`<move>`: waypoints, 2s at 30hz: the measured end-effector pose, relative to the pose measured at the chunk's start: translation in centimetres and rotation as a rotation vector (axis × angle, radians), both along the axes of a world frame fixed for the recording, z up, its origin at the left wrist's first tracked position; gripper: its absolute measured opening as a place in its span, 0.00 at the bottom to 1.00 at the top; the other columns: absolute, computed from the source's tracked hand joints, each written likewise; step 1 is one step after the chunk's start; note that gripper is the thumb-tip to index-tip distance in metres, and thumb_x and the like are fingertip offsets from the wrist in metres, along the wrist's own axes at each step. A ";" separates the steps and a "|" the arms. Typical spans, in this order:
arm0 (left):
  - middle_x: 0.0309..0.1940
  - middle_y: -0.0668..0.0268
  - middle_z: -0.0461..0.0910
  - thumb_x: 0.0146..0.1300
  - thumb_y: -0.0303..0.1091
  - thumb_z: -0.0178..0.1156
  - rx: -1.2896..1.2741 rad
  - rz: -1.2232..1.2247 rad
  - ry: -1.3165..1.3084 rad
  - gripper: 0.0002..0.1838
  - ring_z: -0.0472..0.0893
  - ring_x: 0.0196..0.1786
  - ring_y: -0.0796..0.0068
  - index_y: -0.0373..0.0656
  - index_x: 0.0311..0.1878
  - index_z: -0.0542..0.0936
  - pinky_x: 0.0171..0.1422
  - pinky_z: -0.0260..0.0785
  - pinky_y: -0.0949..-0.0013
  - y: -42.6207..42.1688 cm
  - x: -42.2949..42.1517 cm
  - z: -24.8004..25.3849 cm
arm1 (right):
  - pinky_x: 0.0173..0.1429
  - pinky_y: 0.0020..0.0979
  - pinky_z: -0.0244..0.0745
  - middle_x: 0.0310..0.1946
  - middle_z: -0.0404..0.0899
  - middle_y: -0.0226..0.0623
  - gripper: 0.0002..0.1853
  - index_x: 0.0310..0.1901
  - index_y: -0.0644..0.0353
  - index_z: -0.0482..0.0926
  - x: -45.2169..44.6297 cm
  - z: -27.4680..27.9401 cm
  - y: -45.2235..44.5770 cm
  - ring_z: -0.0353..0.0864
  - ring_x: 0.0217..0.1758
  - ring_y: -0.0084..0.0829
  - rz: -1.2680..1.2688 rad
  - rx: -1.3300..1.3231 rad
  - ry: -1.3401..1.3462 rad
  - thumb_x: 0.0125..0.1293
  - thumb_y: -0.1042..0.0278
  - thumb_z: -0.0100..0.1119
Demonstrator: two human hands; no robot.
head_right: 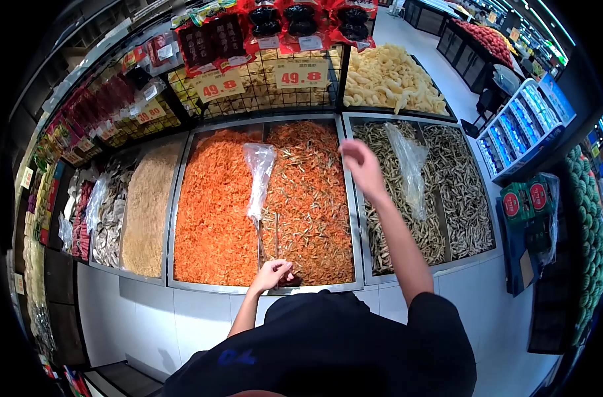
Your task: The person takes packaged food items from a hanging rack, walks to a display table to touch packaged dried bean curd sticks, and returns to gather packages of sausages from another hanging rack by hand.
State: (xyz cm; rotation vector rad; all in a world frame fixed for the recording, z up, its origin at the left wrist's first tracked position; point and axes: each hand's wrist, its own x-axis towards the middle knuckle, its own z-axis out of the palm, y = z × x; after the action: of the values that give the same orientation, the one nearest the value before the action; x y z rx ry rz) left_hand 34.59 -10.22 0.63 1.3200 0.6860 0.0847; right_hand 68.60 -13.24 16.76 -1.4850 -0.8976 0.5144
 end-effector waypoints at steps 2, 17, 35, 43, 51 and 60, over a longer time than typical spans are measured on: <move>0.26 0.70 0.82 0.71 0.42 0.54 -0.039 -0.056 0.077 0.15 0.77 0.27 0.87 0.38 0.39 0.80 0.30 0.65 0.81 0.7 -1.9 0.0 | 0.60 0.30 0.69 0.51 0.78 0.37 0.19 0.54 0.62 0.75 3.9 5.6 3.9 0.76 0.55 0.30 -0.238 0.153 -0.314 0.61 0.71 0.60; 0.21 0.71 0.78 0.70 0.42 0.54 -0.388 -0.057 0.209 0.15 0.76 0.25 0.84 0.40 0.34 0.79 0.27 0.61 0.80 0.2 -16.6 -9.0 | 0.64 0.45 0.67 0.56 0.72 0.58 0.48 0.66 0.54 0.60 18.1 17.7 20.0 0.70 0.61 0.56 -0.717 -0.074 -0.817 0.44 0.45 0.70; 0.31 0.67 0.84 0.70 0.47 0.49 -0.974 0.281 0.389 0.15 0.82 0.30 0.78 0.46 0.39 0.78 0.32 0.71 0.76 -4.1 -28.1 -28.6 | 0.52 0.33 0.76 0.47 0.79 0.44 0.39 0.67 0.50 0.63 -1.4 18.8 13.8 0.82 0.46 0.34 -0.157 0.014 -0.686 0.51 0.58 0.65; 0.37 0.64 0.84 0.71 0.47 0.48 -0.702 0.393 0.385 0.16 0.84 0.36 0.74 0.45 0.43 0.76 0.33 0.71 0.75 -0.8 -25.5 -20.9 | 0.56 0.40 0.75 0.45 0.78 0.55 0.41 0.66 0.47 0.66 -2.8 20.1 21.8 0.80 0.50 0.47 -0.303 0.082 -0.797 0.47 0.51 0.65; 0.23 0.70 0.80 0.71 0.43 0.47 -1.043 0.552 0.294 0.14 0.79 0.24 0.78 0.48 0.36 0.78 0.29 0.73 0.74 -8.1 -29.7 -28.9 | 0.59 0.47 0.72 0.52 0.73 0.62 0.42 0.67 0.40 0.65 0.6 20.8 27.4 0.76 0.55 0.54 -0.463 -0.045 -0.728 0.46 0.48 0.64; 0.19 0.70 0.77 0.71 0.38 0.46 -0.813 0.596 0.338 0.14 0.74 0.19 0.80 0.47 0.33 0.79 0.23 0.69 0.76 -8.7 -25.5 -13.4 | 0.57 0.41 0.76 0.45 0.82 0.49 0.40 0.65 0.46 0.68 0.3 20.9 27.0 0.82 0.50 0.44 -0.428 0.008 -0.771 0.46 0.49 0.64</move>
State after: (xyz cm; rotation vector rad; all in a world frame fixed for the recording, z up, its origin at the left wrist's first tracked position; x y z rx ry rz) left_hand 9.06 -18.96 -12.73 0.3222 1.2270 0.0516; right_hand 68.88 13.75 37.70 -1.8331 -1.1075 -0.4140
